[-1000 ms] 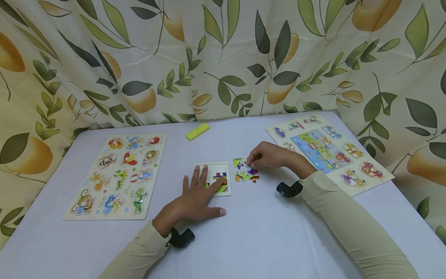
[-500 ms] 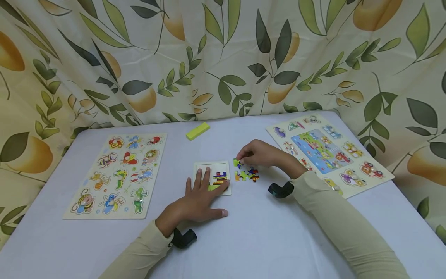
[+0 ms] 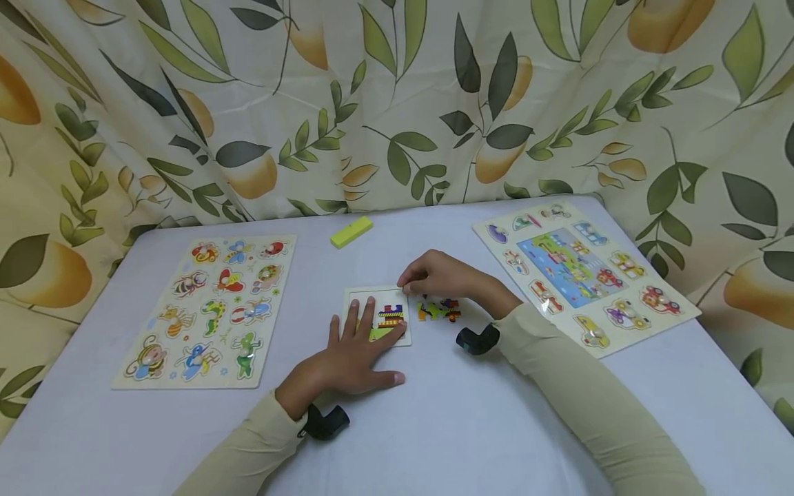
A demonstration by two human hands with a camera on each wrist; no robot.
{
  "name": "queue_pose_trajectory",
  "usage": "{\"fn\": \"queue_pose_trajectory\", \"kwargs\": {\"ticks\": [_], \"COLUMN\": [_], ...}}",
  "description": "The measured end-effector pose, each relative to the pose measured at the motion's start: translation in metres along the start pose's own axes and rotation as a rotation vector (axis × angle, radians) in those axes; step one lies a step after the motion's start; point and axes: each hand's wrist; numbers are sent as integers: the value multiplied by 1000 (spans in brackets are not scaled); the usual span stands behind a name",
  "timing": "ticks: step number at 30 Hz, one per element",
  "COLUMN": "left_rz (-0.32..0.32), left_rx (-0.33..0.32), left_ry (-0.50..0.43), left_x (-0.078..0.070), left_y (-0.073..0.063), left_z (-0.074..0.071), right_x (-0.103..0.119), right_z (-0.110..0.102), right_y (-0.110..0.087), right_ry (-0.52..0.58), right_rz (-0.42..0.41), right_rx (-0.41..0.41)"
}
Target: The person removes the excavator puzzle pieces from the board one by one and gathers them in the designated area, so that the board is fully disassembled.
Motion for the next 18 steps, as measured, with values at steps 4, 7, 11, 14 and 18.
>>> {"fn": "queue_pose_trajectory", "kwargs": {"ticks": [4,7,11,14,18], "left_rz": [6,11,10,10,9], "left_rx": [0,-3,-10,-13,-10], "left_ry": [1,1,8,3,-7], "left_x": [1,1,1,1,0], "left_y": [-1,-1,-2,-2,-2], "left_z": [0,0,0,0,-1], "right_x": [3,4,5,6,9], "right_z": [5,9,13,15,19], "right_y": [4,7,10,12,14], "right_ry": [10,24,42,51,51], "right_rz": [-11,-24,-35,-25,-9], "right_rx": [-12,-5,12,17,28]}}
Point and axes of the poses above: each hand's wrist, its own y-axis towards the middle knuckle, its own z-axis out of the palm, x = y × z, and after that the axes turned 7 degrees about y, right-handed
